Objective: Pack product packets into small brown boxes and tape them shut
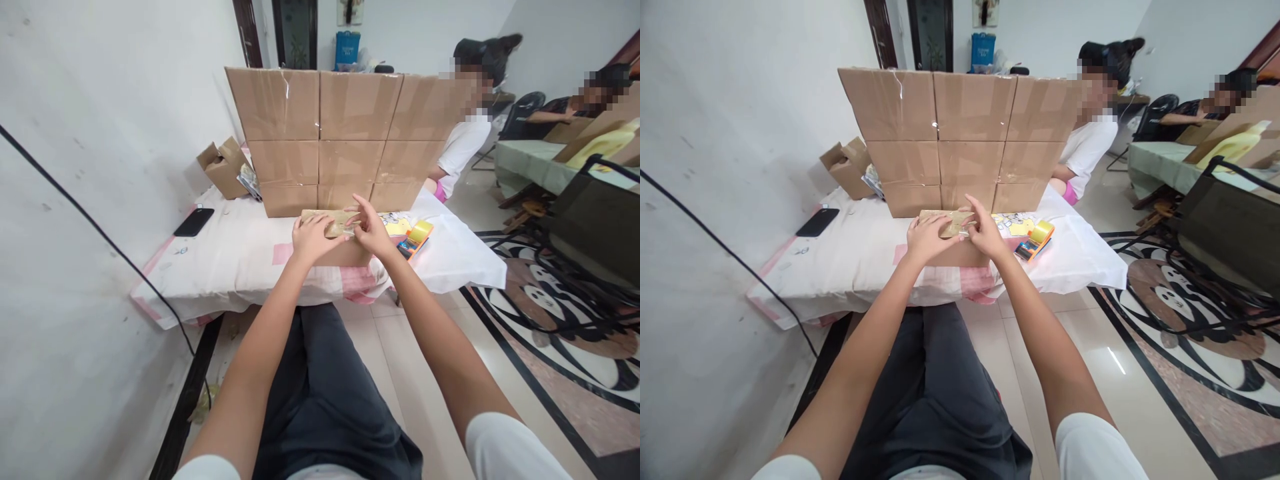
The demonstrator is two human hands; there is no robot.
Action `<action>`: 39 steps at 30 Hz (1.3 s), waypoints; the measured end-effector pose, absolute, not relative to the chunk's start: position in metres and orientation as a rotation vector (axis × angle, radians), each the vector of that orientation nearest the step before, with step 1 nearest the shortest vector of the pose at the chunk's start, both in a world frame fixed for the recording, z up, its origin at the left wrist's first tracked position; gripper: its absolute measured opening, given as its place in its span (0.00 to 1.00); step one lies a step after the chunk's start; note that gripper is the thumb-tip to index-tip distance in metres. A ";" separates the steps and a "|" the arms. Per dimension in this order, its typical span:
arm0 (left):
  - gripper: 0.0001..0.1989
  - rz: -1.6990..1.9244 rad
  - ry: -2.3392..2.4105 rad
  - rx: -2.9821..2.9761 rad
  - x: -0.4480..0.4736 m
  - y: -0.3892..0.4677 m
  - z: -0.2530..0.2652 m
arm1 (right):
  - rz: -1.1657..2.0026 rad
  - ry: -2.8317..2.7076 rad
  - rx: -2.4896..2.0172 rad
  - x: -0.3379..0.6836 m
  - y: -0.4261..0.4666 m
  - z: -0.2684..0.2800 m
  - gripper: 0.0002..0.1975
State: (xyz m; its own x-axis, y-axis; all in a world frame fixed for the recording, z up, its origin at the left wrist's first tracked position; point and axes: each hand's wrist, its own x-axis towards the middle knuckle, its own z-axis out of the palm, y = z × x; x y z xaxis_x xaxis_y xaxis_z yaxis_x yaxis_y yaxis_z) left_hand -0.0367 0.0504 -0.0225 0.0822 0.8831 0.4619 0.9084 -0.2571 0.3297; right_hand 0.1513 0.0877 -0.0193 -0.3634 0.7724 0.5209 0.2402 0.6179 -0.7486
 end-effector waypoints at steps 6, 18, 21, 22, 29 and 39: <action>0.28 -0.892 -1.874 -2.273 -0.036 0.049 -0.022 | 0.799 -1.740 -0.867 0.152 0.090 -0.009 0.41; 0.28 -0.887 -1.916 -2.280 -0.038 0.051 -0.019 | 1.079 -1.608 -0.895 0.153 0.129 0.020 0.32; 0.27 -0.881 -1.937 -2.261 -0.037 0.052 -0.020 | 1.123 -1.596 -0.958 0.154 0.134 0.018 0.34; 0.27 -0.877 -1.940 -2.255 -0.036 0.052 -0.020 | 1.125 -1.583 -0.985 0.154 0.136 0.017 0.36; 0.26 -0.919 -1.915 -2.225 -0.034 0.052 -0.022 | 1.028 -1.513 -1.076 0.149 0.140 0.010 0.50; 0.25 -0.934 -1.914 -2.227 -0.033 0.052 -0.022 | 1.057 -1.566 -0.945 0.162 0.158 0.003 0.45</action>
